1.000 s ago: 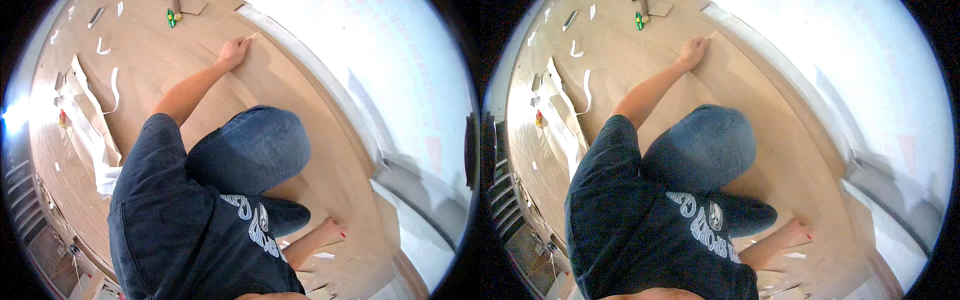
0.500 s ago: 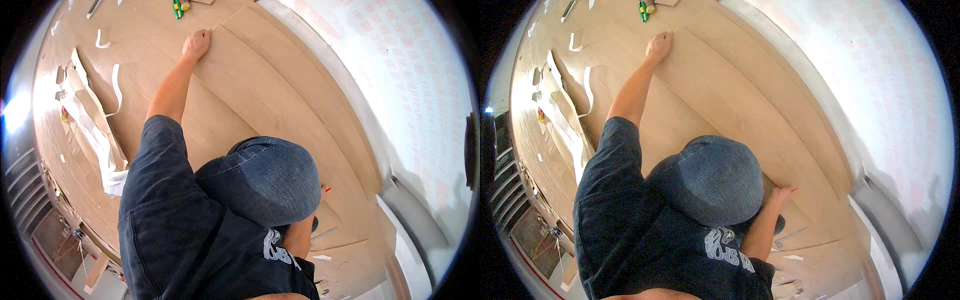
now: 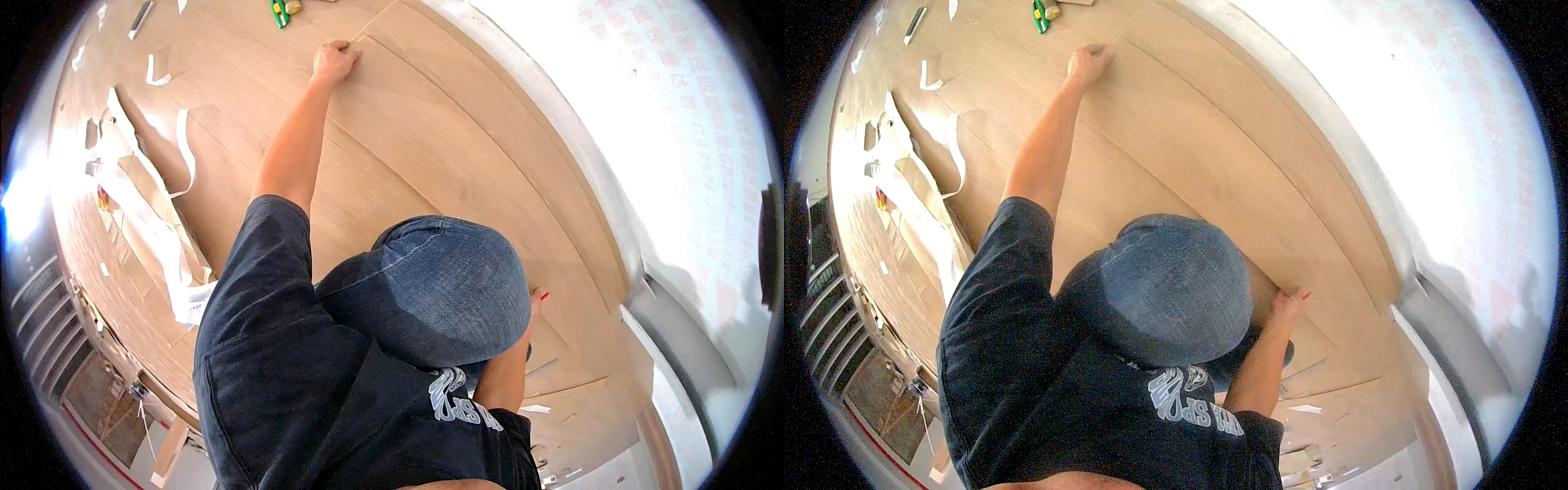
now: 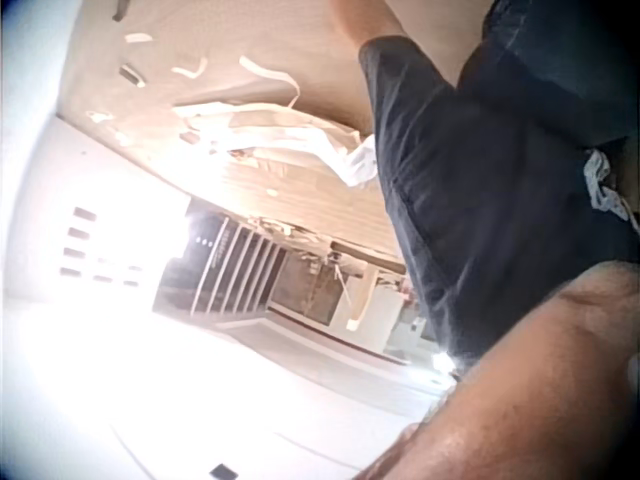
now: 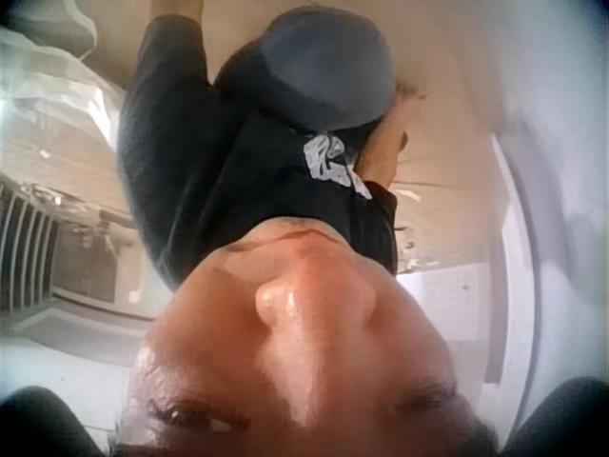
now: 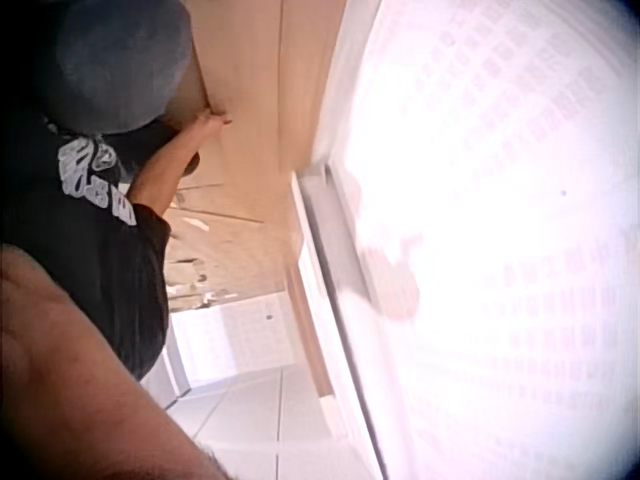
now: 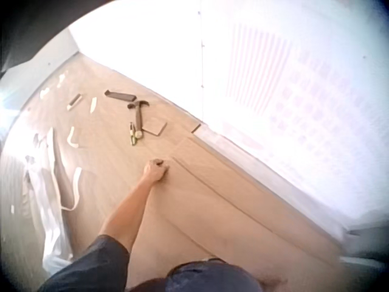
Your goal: The person measures and marks a laminate flooring plank using a ruler and a pencil while kneeling on the floor, then carries the plank across the room.
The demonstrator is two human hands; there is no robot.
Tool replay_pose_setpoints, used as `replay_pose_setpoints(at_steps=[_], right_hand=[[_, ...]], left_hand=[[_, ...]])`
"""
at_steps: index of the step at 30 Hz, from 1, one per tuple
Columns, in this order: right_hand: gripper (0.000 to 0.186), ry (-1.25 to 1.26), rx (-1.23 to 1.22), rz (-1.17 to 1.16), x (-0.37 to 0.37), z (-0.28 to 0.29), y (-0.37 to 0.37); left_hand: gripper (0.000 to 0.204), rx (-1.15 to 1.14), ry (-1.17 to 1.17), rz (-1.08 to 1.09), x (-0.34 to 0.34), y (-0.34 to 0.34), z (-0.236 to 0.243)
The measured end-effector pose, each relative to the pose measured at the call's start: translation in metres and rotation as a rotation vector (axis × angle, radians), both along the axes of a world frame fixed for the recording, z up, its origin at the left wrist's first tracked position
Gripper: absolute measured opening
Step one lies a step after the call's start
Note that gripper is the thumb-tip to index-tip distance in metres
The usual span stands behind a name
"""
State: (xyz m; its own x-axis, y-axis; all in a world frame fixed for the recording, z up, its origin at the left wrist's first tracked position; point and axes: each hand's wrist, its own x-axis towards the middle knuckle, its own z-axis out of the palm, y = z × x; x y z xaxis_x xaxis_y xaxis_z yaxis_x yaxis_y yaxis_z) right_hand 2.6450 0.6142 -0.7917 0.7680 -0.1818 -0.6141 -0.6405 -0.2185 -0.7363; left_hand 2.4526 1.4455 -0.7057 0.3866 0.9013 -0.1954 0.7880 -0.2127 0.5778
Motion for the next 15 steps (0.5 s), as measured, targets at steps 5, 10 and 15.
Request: replay_pose_setpoints(at_steps=[5, 10, 15], right_hand=[[0.04, 0.264, 0.229, -0.376, -0.009, 0.024, 0.042], [0.035, 0.224, 0.19, -0.299, -0.028, 0.045, 0.054], [0.031, 0.178, 0.133, -0.293, -0.036, 0.063, 0.079]], left_hand=[[0.055, -0.142, -0.039, 0.114, -0.043, 0.002, 0.002], [0.05, -0.235, 0.0, 0.089, -0.035, 0.022, 0.0], [0.052, -0.09, 0.108, -0.046, -0.031, 0.032, -0.016]])
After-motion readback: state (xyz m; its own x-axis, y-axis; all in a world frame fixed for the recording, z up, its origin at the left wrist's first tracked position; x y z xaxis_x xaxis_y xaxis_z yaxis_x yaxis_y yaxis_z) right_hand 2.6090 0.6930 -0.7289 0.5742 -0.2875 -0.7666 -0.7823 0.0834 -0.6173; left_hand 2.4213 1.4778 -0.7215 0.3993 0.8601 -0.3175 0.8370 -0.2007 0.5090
